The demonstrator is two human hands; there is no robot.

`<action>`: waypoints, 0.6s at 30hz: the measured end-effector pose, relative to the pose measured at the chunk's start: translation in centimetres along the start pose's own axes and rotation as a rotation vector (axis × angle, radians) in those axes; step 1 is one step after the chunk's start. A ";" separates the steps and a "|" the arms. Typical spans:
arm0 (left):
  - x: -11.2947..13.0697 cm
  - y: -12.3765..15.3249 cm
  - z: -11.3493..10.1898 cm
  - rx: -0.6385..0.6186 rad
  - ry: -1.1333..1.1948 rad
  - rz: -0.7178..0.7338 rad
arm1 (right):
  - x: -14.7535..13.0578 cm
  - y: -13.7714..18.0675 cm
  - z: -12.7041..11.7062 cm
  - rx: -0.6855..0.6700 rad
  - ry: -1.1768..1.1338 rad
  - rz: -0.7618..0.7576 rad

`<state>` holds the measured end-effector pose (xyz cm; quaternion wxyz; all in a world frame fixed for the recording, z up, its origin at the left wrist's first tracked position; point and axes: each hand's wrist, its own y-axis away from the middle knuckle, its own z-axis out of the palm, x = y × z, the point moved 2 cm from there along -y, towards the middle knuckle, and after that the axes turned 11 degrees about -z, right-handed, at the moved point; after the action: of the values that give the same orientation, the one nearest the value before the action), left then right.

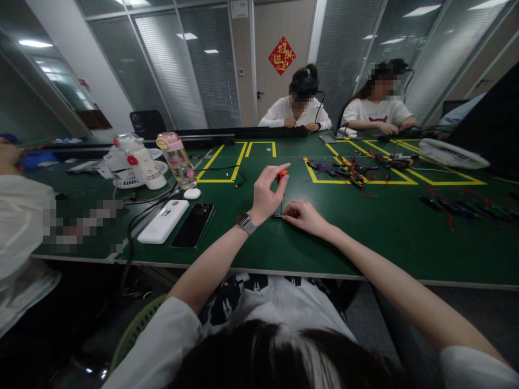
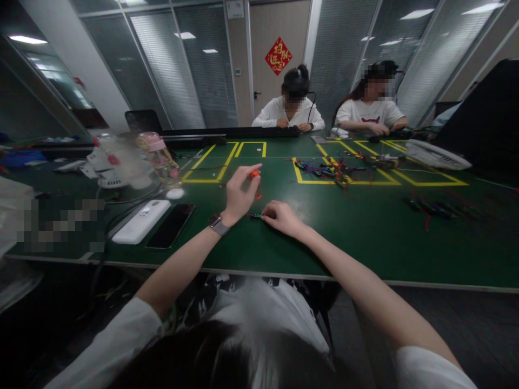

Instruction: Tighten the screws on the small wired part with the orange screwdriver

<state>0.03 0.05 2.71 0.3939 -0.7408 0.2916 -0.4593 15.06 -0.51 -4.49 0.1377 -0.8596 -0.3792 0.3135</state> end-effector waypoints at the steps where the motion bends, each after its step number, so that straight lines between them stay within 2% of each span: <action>1: 0.0 0.0 0.0 0.010 -0.006 -0.003 | 0.0 0.0 0.0 0.000 -0.001 0.000; 5: -0.2 0.2 0.1 0.028 -0.029 -0.029 | 0.1 0.0 0.1 0.007 -0.005 0.002; 12: 0.0 0.2 0.1 -0.085 0.053 -0.034 | 0.0 0.0 0.0 -0.001 -0.008 -0.003; 18: -0.2 0.2 0.1 0.023 -0.019 -0.033 | -0.1 -0.1 0.0 -0.005 0.007 -0.005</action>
<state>0.03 0.15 2.46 0.3975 -0.7451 0.2703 -0.4623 14.97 -0.55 -4.42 0.1376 -0.8601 -0.3817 0.3092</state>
